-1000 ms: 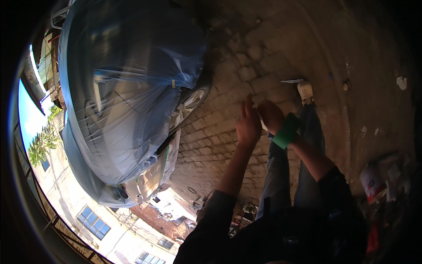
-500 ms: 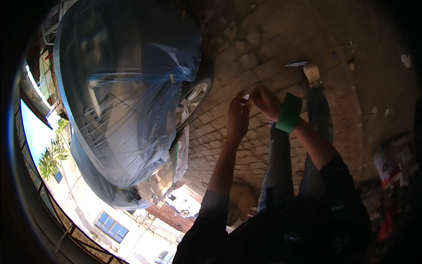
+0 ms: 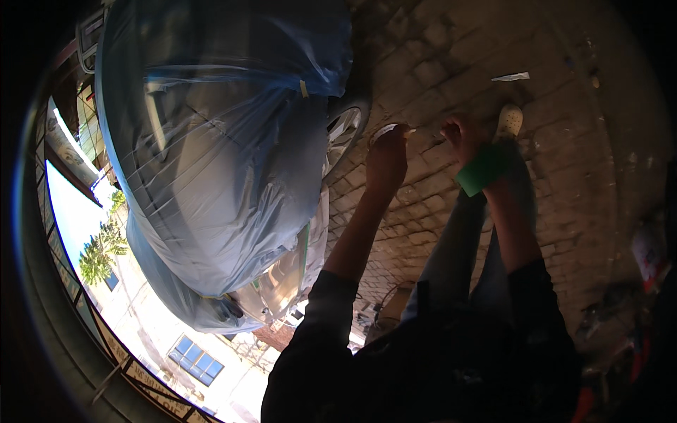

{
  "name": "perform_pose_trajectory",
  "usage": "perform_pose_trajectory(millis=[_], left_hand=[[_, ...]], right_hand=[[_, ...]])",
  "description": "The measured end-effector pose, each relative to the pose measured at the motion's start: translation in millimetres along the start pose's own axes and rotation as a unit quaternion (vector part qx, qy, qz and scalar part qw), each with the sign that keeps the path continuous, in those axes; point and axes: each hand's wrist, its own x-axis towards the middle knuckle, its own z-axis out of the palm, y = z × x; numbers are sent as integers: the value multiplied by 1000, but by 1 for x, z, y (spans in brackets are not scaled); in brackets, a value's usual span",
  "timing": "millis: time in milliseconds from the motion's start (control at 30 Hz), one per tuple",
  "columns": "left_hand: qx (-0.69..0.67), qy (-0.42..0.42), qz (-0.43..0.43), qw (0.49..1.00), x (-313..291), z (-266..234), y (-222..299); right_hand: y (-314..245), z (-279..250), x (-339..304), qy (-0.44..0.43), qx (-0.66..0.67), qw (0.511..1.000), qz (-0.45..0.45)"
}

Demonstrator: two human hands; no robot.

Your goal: The person secures a large blue plastic sheet over the hood and front fender of a car using masking tape. They repeatedly tear off strips of tape and press them onto the plastic to hold it in place, working around the vehicle's contours.

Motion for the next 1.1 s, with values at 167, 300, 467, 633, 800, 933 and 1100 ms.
perform_pose_trajectory(millis=[167,300,467,633,800,933,1100], left_hand=[[-144,-15,-68,987,17,0,-25],[-162,-55,-101,980,29,-5,9],[-109,-67,-56,990,42,-8,23],[22,-36,-24,999,69,-1,7],[-78,-3,-5,997,98,17,-68],[-223,90,-237,941,137,-38,-87],[71,70,162,982,197,-80,-50]], right_hand=[[0,-20,17,-5,88,996,19],[10,6,23,-30,48,995,-81],[4,19,41,17,194,978,-69],[2,26,54,135,116,969,-172],[5,50,70,182,79,954,-226],[20,84,83,281,189,927,-158],[122,243,188,261,422,868,26]])
